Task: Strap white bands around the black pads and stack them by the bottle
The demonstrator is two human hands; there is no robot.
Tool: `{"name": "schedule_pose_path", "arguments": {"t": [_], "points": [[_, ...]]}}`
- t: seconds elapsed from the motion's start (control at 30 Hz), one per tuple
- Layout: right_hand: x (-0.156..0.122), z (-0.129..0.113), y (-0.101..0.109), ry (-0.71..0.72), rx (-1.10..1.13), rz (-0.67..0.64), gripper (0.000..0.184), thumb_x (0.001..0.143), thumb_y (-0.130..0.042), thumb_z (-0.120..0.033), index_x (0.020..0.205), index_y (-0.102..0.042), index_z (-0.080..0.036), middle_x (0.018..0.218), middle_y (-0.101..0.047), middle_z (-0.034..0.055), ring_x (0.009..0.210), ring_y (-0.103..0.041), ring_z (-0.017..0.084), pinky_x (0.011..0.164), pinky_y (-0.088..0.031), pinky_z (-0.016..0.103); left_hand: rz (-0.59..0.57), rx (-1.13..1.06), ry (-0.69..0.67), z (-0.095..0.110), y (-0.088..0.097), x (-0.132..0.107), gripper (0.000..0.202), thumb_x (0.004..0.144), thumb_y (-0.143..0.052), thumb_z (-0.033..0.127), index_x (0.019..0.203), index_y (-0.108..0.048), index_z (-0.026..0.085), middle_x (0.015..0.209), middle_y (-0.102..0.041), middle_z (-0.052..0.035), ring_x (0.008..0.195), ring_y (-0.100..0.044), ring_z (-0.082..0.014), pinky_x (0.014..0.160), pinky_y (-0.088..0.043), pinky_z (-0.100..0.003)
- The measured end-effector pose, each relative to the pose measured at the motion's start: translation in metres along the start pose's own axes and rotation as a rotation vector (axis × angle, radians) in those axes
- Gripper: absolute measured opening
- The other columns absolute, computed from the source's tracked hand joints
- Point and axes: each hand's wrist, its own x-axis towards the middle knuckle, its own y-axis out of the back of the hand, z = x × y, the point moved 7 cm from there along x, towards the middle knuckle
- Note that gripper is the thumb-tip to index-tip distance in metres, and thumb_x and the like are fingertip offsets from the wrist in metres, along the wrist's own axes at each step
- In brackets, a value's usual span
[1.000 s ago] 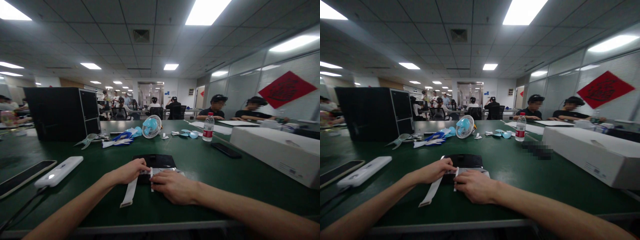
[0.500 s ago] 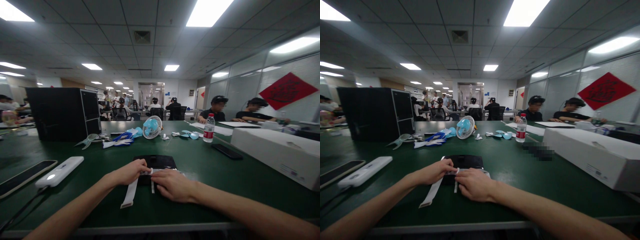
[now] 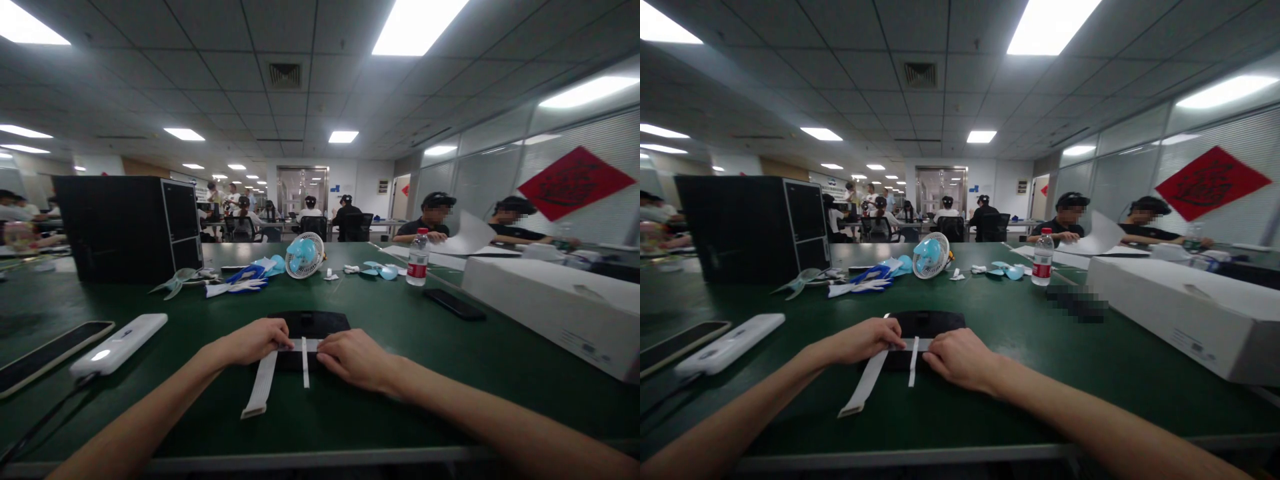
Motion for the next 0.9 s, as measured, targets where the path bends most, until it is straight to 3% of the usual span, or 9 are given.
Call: {"name": "schedule_pose_path", "arguments": {"t": [0.2, 0.37, 0.5, 0.8, 0.9], "points": [[-0.005, 0.016, 0.007, -0.047, -0.069, 0.074, 0.036, 0.094, -0.038, -0.033, 0.093, -0.069, -0.016, 0.089, -0.069, 0.0071, 0.075, -0.061, 0.016, 0.071, -0.043, 0.026, -0.012, -0.023, 0.031, -0.001, 0.003, -0.002, 0.027, 0.085, -0.049, 0.016, 0.1, -0.069, 0.024, 0.103, -0.06, -0.0011, 0.093, -0.057, -0.0134, 0.084, -0.043, -0.023], [-0.023, 0.039, 0.009, -0.104, -0.074, 0.073, 0.036, 0.094, -0.037, -0.032, 0.089, -0.069, -0.015, 0.085, -0.068, 0.0075, 0.075, -0.06, 0.016, 0.07, -0.042, 0.026, 0.004, -0.033, 0.058, -0.01, 0.003, -0.003, 0.019, 0.083, -0.053, 0.018, 0.092, -0.068, 0.023, 0.099, -0.061, 0.0001, 0.092, -0.057, -0.014, 0.085, -0.043, -0.025], [-0.032, 0.043, 0.009, -0.09, -0.09, 0.071, 0.036, 0.094, -0.037, -0.032, 0.089, -0.069, -0.015, 0.087, -0.068, 0.0071, 0.075, -0.059, 0.015, 0.069, -0.042, 0.025, 0.0, -0.038, 0.083, -0.016, 0.002, -0.003, 0.015, 0.082, -0.053, 0.019, 0.088, -0.066, 0.022, 0.099, -0.061, 0.0003, 0.09, -0.058, -0.0141, 0.081, -0.044, -0.025], [-0.024, 0.048, 0.014, -0.061, -0.051, 0.164, 0.029, 0.092, -0.042, -0.031, 0.086, -0.068, -0.018, 0.088, -0.065, 0.0048, 0.077, -0.058, 0.014, 0.07, -0.044, 0.025, 0.008, -0.062, 0.113, -0.021, 0.004, -0.004, 0.015, 0.082, -0.052, 0.023, 0.087, -0.066, 0.021, 0.1, -0.062, 0.0005, 0.089, -0.058, -0.0137, 0.079, -0.045, -0.024], [-0.014, 0.058, 0.02, -0.103, -0.002, 0.214, 0.022, 0.089, -0.049, -0.029, 0.094, -0.068, -0.019, 0.094, -0.064, 0.0046, 0.081, -0.058, 0.015, 0.071, -0.045, 0.026, 0.082, -0.078, 0.167, -0.029, 0.011, -0.002, 0.019, 0.084, -0.049, 0.024, 0.09, -0.066, 0.022, 0.101, -0.062, 0.0001, 0.091, -0.058, -0.0139, 0.081, -0.045, -0.024]]}}
